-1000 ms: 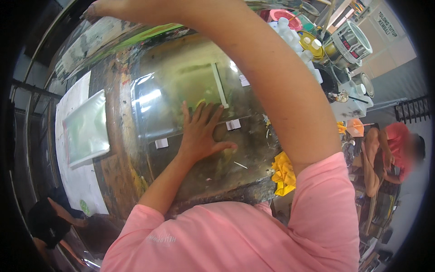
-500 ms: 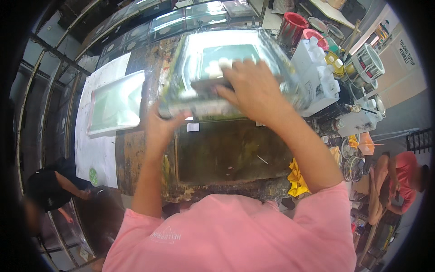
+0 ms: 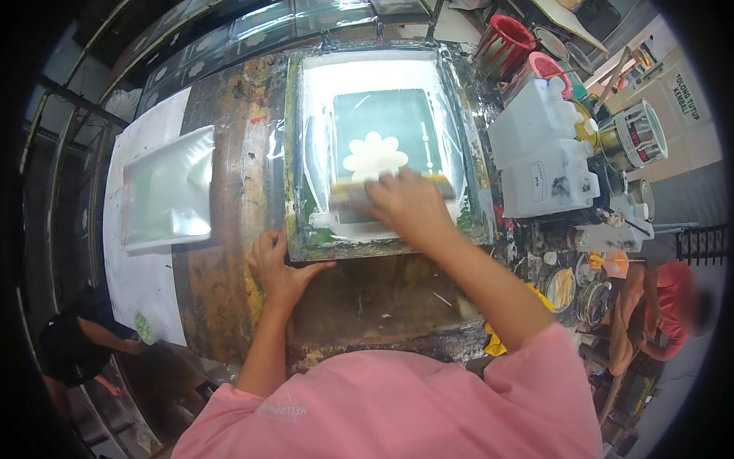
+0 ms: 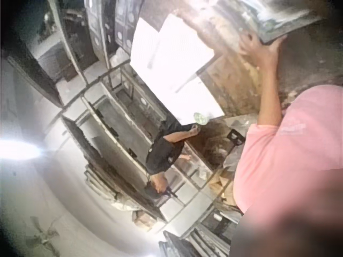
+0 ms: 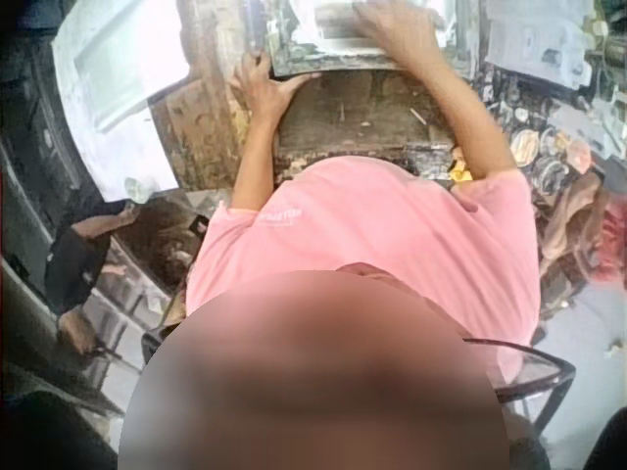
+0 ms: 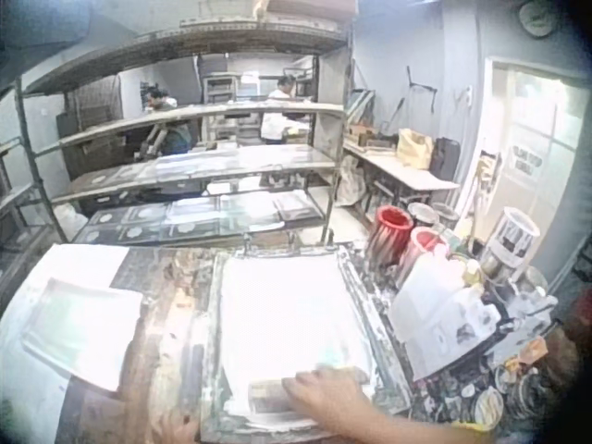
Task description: The person repeatedly places a screen printing frame over a white sheet on a table, uses a squeegee to pull ink across the mesh, and lifts the frame to reveal a flower design. The cycle repeats multiple times with the same sheet and frame.
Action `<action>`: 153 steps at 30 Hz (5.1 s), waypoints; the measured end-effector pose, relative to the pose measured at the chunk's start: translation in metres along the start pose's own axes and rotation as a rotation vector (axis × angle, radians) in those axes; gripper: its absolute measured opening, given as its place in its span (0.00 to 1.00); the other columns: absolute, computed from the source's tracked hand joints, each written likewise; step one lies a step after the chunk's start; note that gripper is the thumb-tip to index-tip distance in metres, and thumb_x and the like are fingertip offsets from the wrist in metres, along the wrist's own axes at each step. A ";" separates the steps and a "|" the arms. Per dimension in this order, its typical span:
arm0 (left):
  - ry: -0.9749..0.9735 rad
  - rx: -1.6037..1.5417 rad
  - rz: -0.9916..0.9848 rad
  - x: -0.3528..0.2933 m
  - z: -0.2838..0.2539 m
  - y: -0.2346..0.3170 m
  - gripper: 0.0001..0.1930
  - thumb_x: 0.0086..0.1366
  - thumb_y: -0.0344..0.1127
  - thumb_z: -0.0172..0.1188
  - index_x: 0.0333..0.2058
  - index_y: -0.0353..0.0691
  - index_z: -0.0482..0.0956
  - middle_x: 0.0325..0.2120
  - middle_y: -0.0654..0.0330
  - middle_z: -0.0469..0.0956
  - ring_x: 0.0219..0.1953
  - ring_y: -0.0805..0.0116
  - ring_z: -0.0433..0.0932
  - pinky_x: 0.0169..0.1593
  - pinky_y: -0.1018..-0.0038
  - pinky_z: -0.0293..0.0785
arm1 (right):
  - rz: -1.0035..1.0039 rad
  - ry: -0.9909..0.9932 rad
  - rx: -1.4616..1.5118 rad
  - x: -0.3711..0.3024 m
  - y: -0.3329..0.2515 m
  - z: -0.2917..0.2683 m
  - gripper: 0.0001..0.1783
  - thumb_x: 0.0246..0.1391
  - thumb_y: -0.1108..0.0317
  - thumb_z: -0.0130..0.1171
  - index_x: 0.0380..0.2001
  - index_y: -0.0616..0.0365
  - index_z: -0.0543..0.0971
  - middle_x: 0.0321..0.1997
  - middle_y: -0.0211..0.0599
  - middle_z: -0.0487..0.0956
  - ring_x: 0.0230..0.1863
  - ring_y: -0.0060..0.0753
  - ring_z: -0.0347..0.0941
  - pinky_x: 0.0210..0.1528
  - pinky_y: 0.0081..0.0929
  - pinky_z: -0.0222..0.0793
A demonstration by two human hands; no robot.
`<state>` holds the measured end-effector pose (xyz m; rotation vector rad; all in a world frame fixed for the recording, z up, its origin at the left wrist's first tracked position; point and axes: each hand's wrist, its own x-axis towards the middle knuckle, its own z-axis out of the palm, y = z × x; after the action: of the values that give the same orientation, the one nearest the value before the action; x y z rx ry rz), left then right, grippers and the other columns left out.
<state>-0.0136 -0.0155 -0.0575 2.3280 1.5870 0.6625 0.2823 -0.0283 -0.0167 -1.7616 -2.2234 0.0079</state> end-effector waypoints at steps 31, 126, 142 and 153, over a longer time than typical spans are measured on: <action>0.169 -0.488 0.015 0.003 -0.002 0.012 0.55 0.54 0.57 0.84 0.72 0.28 0.69 0.43 0.56 0.81 0.46 0.56 0.74 0.61 0.58 0.66 | 0.017 0.031 -0.034 -0.022 -0.037 -0.082 0.23 0.64 0.46 0.64 0.46 0.56 0.81 0.42 0.41 0.81 0.47 0.47 0.80 0.46 0.47 0.79; -0.259 0.036 0.622 0.050 0.078 0.143 0.63 0.54 0.89 0.54 0.76 0.44 0.67 0.75 0.40 0.62 0.76 0.33 0.59 0.77 0.25 0.28 | -0.015 0.504 -0.179 0.119 -0.026 -0.246 0.43 0.70 0.31 0.48 0.24 0.61 0.86 0.23 0.49 0.82 0.30 0.52 0.81 0.51 0.51 0.68; -0.082 -0.125 0.633 0.045 0.059 0.129 0.55 0.60 0.78 0.64 0.72 0.38 0.70 0.72 0.41 0.66 0.72 0.39 0.67 0.77 0.39 0.50 | 0.036 0.608 -0.248 0.127 -0.024 -0.233 0.41 0.66 0.24 0.52 0.25 0.54 0.83 0.23 0.42 0.83 0.26 0.36 0.76 0.45 0.42 0.69; -0.171 -0.288 0.254 0.033 -0.053 0.081 0.49 0.60 0.64 0.75 0.68 0.32 0.73 0.55 0.42 0.79 0.61 0.44 0.78 0.67 0.49 0.73 | -0.050 0.663 -0.252 0.076 -0.033 -0.183 0.38 0.63 0.35 0.64 0.59 0.59 0.80 0.31 0.51 0.86 0.35 0.53 0.84 0.45 0.46 0.71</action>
<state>0.0357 -0.0184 0.0319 2.3137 1.0563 0.6738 0.2790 0.0021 0.1818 -1.5151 -1.8218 -0.7787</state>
